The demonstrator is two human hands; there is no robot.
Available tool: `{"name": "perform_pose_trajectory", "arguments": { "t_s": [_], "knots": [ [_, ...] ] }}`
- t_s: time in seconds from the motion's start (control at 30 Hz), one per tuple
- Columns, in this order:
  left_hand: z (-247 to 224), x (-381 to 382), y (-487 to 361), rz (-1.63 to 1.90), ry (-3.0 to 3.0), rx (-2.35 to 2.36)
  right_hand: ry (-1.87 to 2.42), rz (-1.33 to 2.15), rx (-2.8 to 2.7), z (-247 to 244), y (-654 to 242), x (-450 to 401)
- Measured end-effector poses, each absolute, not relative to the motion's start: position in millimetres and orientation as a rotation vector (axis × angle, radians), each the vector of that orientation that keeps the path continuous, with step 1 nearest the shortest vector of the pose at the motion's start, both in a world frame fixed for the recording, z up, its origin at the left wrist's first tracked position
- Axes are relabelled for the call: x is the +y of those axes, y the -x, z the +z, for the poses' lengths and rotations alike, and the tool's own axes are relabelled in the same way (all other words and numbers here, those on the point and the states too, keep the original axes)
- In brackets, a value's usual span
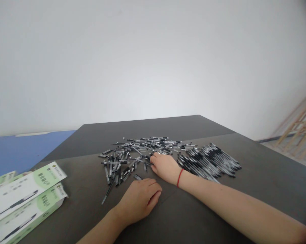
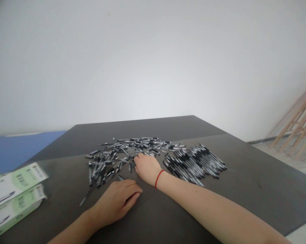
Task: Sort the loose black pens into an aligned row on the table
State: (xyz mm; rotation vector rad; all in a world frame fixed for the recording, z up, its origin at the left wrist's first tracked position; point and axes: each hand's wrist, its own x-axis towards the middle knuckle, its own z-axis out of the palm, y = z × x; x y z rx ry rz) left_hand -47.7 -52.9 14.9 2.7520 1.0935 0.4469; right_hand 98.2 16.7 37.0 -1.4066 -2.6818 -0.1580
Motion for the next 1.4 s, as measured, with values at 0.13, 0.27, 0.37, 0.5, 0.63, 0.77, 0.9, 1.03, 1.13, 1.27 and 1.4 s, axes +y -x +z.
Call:
{"name": "perform_pose_trajectory", "arguments": {
  "t_s": [0.13,0.27,0.37,0.5,0.63,0.77,0.9,1.03,1.13,1.27,1.4],
  "knots": [
    [16,-53,48,0.415,-2.748,1.084,1.414,-0.112,-2.699,34,-81,21],
    [17,-54,47,0.391,-2.751,1.083,1.481,-0.103,-2.671,27,-73,28],
    [17,-55,47,0.394,-2.762,1.100,1.495,-0.087,-2.647,26,-77,30],
    [15,-54,48,0.538,-2.637,1.199,1.475,0.013,-2.561,31,-96,21],
    [12,-49,49,0.823,-2.268,1.407,1.314,0.503,-2.364,33,-119,4],
    [7,-41,48,1.102,-1.767,1.302,1.166,0.991,-2.268,29,-133,-11],
    [5,-37,48,1.123,-1.467,1.180,1.116,1.185,-2.274,26,-138,-15],
    [4,-37,50,1.075,-1.482,1.194,1.080,0.865,-2.403,26,-141,-14],
    [4,-39,51,0.987,-1.655,1.265,1.077,0.618,-2.509,25,-146,-12],
    [8,-40,54,0.786,-2.011,1.538,1.144,0.459,-2.644,23,-150,-10],
    [12,-36,59,0.607,-2.184,1.783,1.193,0.340,-2.720,23,-151,-12]
  ]
}}
